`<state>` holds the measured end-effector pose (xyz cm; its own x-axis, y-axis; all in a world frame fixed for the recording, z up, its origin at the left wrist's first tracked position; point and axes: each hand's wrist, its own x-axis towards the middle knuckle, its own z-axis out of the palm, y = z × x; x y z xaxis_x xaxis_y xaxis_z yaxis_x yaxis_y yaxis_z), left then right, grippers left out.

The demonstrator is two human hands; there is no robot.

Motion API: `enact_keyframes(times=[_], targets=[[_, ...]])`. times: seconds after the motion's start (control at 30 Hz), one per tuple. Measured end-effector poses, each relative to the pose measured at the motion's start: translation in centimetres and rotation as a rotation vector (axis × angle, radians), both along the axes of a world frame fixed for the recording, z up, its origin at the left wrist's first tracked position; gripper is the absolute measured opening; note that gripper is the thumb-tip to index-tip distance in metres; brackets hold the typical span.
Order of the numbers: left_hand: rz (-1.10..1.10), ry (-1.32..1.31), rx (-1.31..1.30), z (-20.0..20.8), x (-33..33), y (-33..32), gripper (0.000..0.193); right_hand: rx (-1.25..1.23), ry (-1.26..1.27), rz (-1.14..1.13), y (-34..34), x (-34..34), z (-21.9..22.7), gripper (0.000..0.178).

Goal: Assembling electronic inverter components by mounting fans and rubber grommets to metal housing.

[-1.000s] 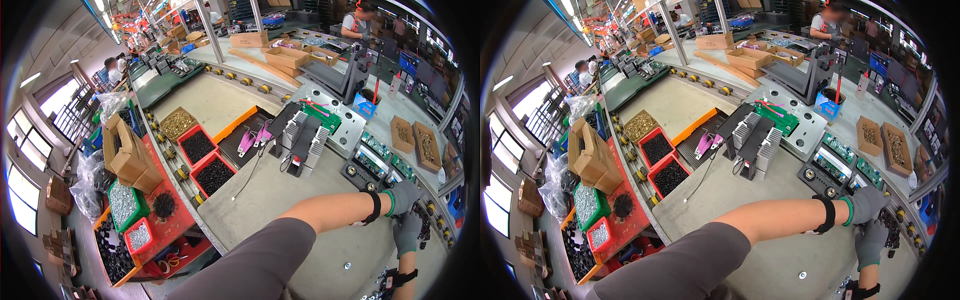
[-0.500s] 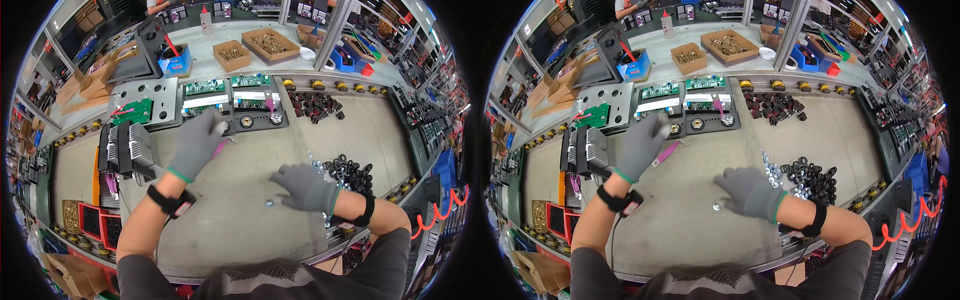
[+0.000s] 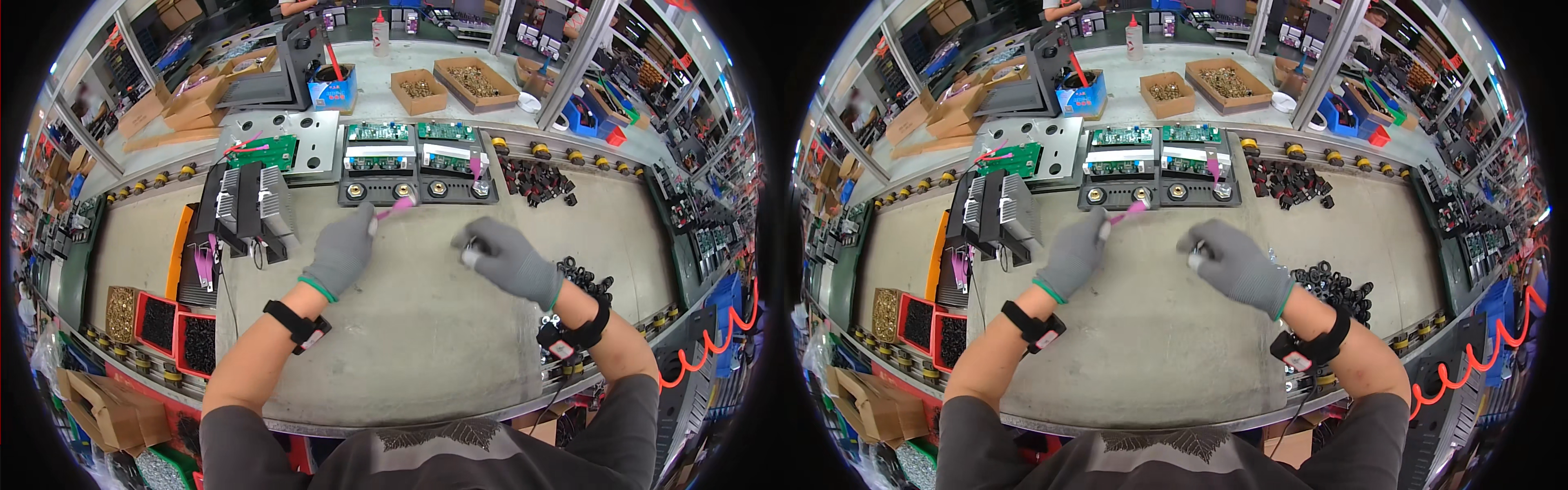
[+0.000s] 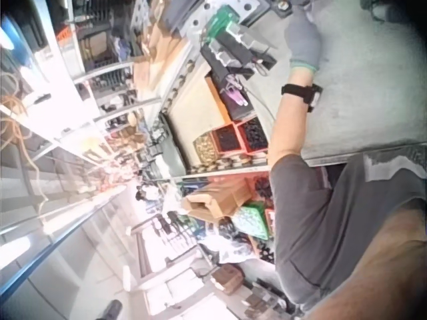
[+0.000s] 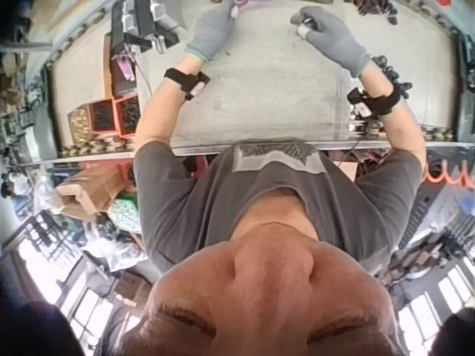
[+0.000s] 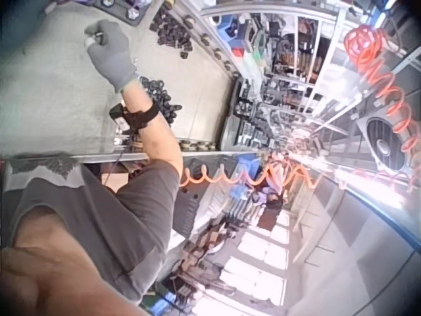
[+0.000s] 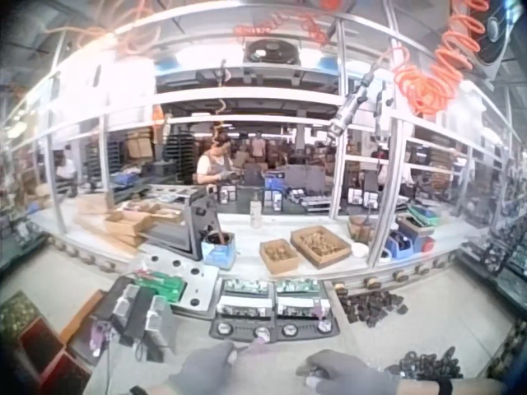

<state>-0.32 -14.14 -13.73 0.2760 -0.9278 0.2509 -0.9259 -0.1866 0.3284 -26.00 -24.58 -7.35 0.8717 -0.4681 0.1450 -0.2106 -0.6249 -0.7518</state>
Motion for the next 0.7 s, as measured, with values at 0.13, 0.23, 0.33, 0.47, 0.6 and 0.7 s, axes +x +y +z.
enact_keyframes(times=[0.13,0.23,0.33,0.47,0.6,0.7], targets=[[-0.11,0.142,-0.252,3.8,2.1,-0.7,0.013,0.261,-0.066,-0.14,-2.4,3.6,2.6,0.019],[-0.198,0.089,-0.287,6.3,3.4,-2.2,0.014,-0.005,0.097,-0.227,-4.3,6.8,3.0,0.018],[-0.209,0.051,-0.155,7.6,3.8,-4.2,0.015,0.021,0.023,-0.192,-5.8,10.0,1.4,0.017],[-0.19,-0.062,0.046,7.6,3.4,-6.4,0.014,-0.074,0.091,-0.139,-7.6,12.4,-1.4,0.024],[-0.226,-0.138,0.137,7.3,3.2,-7.7,0.012,-0.226,0.154,-0.147,-8.3,13.9,-3.5,0.021],[-0.269,-0.163,0.123,7.2,3.4,-8.2,0.013,-0.315,0.15,-0.117,-8.3,14.6,-4.1,0.02]])
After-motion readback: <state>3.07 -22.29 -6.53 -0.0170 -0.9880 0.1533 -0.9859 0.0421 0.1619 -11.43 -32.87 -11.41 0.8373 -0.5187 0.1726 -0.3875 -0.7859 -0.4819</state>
